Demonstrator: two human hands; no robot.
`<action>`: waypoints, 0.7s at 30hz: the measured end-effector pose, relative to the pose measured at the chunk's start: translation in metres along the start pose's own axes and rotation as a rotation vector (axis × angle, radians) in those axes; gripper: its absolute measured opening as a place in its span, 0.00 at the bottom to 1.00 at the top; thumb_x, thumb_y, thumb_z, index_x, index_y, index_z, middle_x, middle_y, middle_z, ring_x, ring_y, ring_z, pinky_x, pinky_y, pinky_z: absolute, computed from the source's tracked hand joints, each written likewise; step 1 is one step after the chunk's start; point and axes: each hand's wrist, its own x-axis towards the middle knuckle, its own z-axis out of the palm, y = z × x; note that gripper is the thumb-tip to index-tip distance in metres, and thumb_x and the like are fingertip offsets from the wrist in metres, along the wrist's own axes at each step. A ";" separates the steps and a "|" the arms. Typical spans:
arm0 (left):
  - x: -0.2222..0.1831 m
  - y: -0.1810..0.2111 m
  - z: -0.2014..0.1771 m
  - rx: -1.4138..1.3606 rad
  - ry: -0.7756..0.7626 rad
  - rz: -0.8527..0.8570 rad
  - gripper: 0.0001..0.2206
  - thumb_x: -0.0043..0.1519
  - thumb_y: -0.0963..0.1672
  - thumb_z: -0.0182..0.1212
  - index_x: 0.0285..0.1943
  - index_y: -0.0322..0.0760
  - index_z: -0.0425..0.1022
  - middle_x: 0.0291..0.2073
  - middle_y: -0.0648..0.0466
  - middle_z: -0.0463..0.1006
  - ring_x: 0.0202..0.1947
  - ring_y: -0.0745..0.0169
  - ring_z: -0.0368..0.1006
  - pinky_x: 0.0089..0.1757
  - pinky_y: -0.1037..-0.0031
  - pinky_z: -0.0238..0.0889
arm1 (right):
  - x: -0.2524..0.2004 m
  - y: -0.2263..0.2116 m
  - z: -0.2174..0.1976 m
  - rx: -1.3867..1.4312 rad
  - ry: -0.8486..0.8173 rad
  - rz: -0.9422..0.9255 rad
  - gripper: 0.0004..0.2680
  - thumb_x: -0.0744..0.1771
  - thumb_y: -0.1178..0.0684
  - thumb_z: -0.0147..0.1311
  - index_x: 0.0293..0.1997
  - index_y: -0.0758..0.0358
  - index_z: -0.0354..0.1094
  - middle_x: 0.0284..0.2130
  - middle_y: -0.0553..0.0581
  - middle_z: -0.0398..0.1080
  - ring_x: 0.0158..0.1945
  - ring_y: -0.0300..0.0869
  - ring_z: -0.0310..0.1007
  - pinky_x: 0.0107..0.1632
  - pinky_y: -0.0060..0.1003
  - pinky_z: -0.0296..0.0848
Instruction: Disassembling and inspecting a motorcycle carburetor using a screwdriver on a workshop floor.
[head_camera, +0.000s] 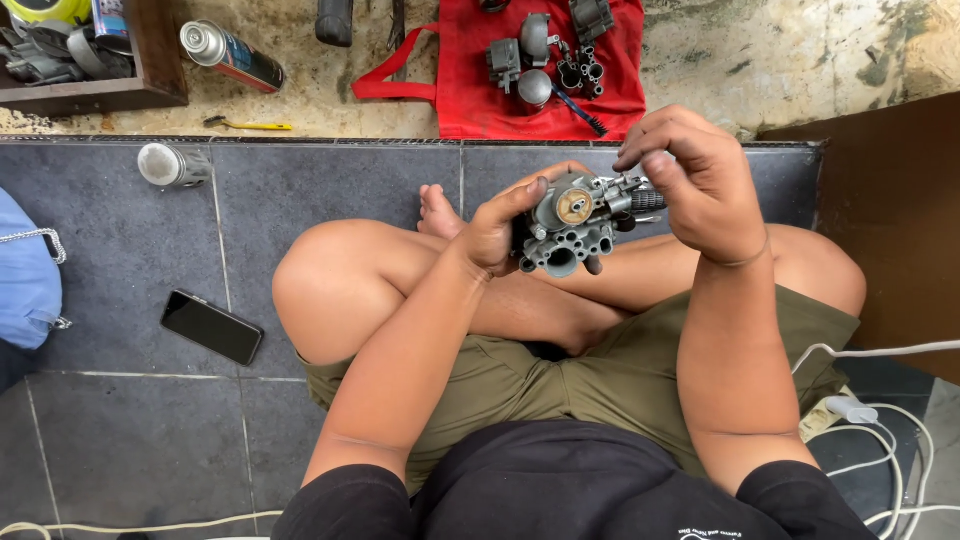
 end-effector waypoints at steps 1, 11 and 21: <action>0.000 0.002 0.003 -0.009 -0.004 -0.002 0.26 0.64 0.52 0.57 0.60 0.25 0.69 0.43 0.37 0.79 0.45 0.50 0.78 0.48 0.59 0.75 | 0.000 -0.004 -0.001 -0.013 -0.011 0.006 0.10 0.73 0.54 0.50 0.39 0.71 0.74 0.37 0.65 0.72 0.42 0.49 0.71 0.51 0.42 0.70; 0.008 0.010 0.000 -0.069 -0.029 -0.142 0.28 0.64 0.56 0.55 0.57 0.27 0.65 0.38 0.38 0.76 0.34 0.49 0.80 0.25 0.64 0.77 | 0.003 -0.019 -0.007 0.025 -0.063 0.037 0.03 0.68 0.63 0.62 0.41 0.72 0.72 0.40 0.66 0.74 0.46 0.50 0.74 0.56 0.44 0.69; 0.011 0.004 -0.002 -0.129 0.019 -0.153 0.28 0.63 0.54 0.55 0.59 0.25 0.62 0.36 0.36 0.75 0.28 0.47 0.79 0.20 0.62 0.78 | -0.004 -0.013 -0.003 0.012 -0.096 0.139 0.05 0.69 0.60 0.59 0.35 0.69 0.73 0.35 0.63 0.75 0.42 0.48 0.76 0.53 0.44 0.71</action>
